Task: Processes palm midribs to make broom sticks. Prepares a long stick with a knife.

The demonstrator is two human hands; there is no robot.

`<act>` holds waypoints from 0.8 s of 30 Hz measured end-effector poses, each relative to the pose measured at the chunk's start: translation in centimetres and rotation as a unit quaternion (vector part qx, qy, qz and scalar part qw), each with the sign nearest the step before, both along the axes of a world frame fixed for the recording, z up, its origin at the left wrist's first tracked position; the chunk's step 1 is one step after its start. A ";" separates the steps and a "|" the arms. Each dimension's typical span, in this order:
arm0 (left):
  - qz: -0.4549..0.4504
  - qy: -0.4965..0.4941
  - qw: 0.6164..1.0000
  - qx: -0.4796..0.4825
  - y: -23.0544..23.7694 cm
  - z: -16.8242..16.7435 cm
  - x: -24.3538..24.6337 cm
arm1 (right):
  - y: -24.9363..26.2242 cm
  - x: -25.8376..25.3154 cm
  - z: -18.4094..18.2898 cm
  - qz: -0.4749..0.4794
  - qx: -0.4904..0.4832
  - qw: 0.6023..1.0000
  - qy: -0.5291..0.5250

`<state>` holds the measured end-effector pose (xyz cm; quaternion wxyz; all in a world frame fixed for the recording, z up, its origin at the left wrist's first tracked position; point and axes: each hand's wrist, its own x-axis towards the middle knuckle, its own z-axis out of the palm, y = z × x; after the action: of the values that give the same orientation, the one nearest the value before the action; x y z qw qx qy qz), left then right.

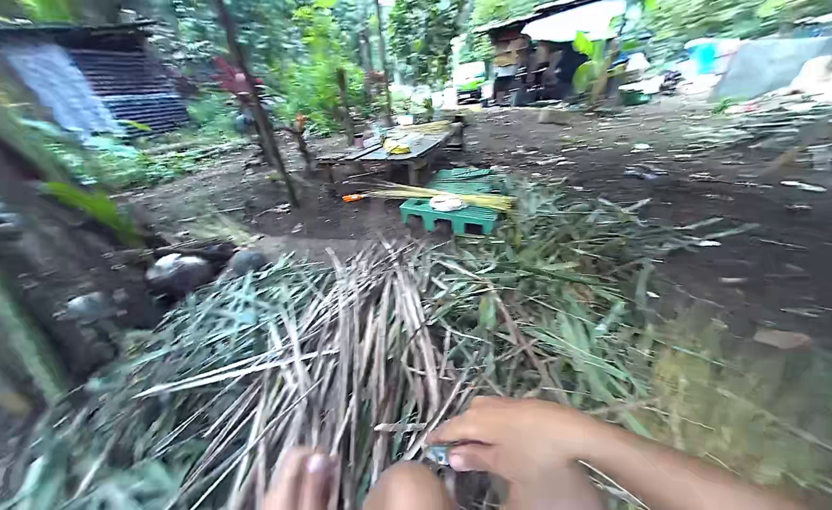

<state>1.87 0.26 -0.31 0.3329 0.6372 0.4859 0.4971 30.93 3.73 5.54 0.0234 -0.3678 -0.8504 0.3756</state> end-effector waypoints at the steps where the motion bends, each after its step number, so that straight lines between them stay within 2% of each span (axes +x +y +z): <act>1: -0.002 0.004 1.000 0.026 -0.1 0.5 1.3 | -0.2 -0.4 0.1 -0.009 -0.013 0.996 0.088; 4: -0.035 -0.004 0.998 0.059 -0.6 2.1 4.9 | -1.4 -1.8 -0.3 -0.067 -0.076 0.946 0.307; 8: -0.063 -0.001 0.991 0.117 -1.3 3.0 7.1 | -3.0 -3.4 -1.2 -0.068 -0.098 0.899 0.421; 14: -0.103 0.007 0.988 0.117 -2.1 4.1 7.6 | -3.6 -3.6 -2.3 -0.087 0.056 0.865 0.491; 19: -0.163 -0.034 0.982 0.091 -1.9 4.7 7.6 | -3.3 -2.9 -2.3 -0.088 0.127 0.850 0.504; 22: -0.174 -0.035 0.981 0.078 -2.0 4.4 7.1 | -2.6 -1.2 -1.3 -0.159 0.164 0.825 0.516; 24: -0.172 -0.029 0.982 0.069 -2.3 4.1 6.6 | -1.6 0.7 -0.6 -0.187 0.155 0.807 0.538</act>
<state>8.47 -2.05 3.77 0.3820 0.7181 0.3238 0.4832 31.60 2.18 4.98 0.6035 -0.2503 -0.6636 0.3644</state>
